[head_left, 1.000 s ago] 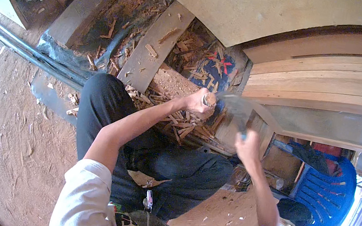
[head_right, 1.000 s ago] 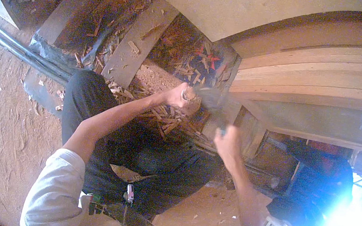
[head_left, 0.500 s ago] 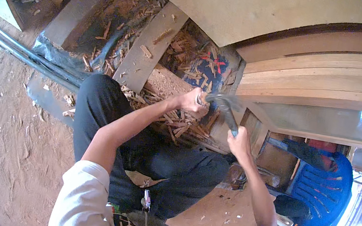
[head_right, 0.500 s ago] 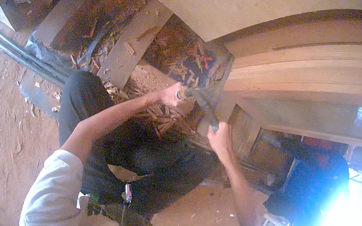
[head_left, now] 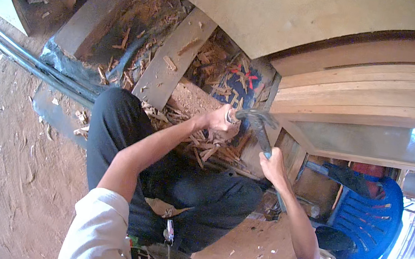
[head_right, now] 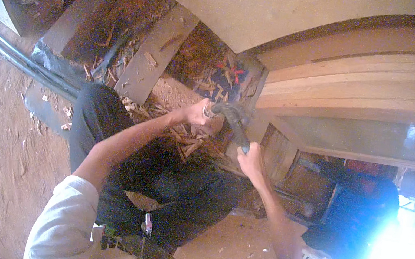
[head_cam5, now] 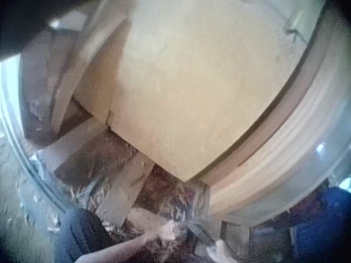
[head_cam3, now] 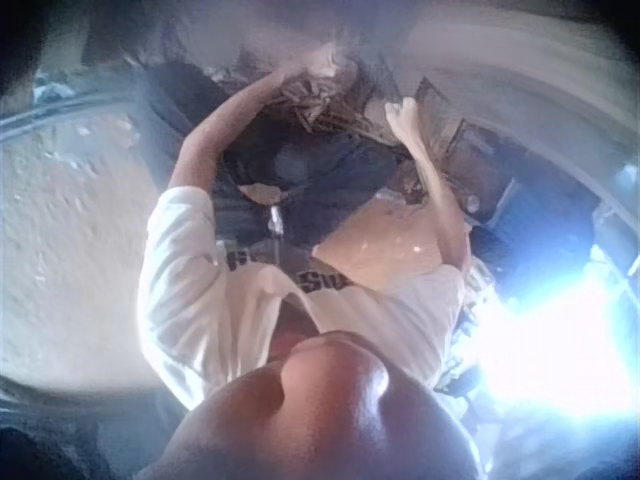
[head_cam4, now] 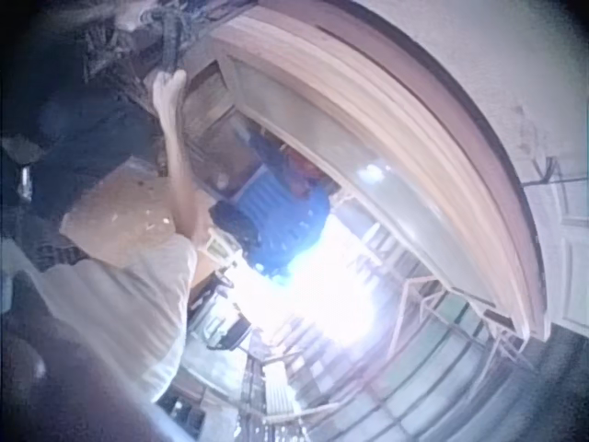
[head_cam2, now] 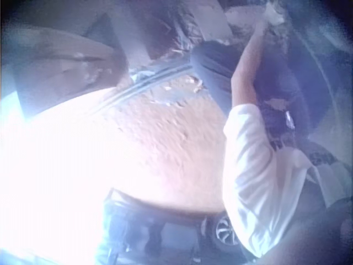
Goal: The person sits on the floor and uses a hammer and chisel to carve a small wooden block. They repeatedly strike the chisel to remove wood shavings, gradually shaping the block.
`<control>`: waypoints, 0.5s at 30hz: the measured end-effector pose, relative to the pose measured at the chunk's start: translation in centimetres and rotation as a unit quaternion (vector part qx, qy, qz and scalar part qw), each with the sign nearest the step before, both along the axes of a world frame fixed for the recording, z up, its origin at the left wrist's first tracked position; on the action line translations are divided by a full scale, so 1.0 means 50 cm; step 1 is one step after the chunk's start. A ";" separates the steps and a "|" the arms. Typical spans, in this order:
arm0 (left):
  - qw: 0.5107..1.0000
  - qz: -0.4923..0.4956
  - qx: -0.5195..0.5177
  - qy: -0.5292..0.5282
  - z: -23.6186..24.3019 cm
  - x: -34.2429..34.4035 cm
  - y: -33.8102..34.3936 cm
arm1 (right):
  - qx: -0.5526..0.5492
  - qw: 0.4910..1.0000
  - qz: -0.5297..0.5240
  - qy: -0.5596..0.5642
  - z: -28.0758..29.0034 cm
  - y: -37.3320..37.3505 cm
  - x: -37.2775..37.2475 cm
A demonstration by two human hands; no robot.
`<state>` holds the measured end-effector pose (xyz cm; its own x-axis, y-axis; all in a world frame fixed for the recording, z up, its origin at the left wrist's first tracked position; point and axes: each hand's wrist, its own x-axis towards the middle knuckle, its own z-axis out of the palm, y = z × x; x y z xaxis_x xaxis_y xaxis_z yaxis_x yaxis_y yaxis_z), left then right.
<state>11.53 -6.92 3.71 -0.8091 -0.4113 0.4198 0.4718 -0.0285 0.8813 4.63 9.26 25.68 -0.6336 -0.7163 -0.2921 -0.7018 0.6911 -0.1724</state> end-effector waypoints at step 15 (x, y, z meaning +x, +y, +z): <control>0.999 -0.027 -0.032 0.027 -0.026 -0.025 0.005 | 0.005 0.999 -0.031 0.005 0.002 -0.014 0.007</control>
<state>10.29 -6.67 2.40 -0.8051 -0.3381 0.4873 0.5179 -0.0004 0.8554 4.96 8.55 25.79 -0.6803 -0.6724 -0.2916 -0.6588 0.7354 -0.1588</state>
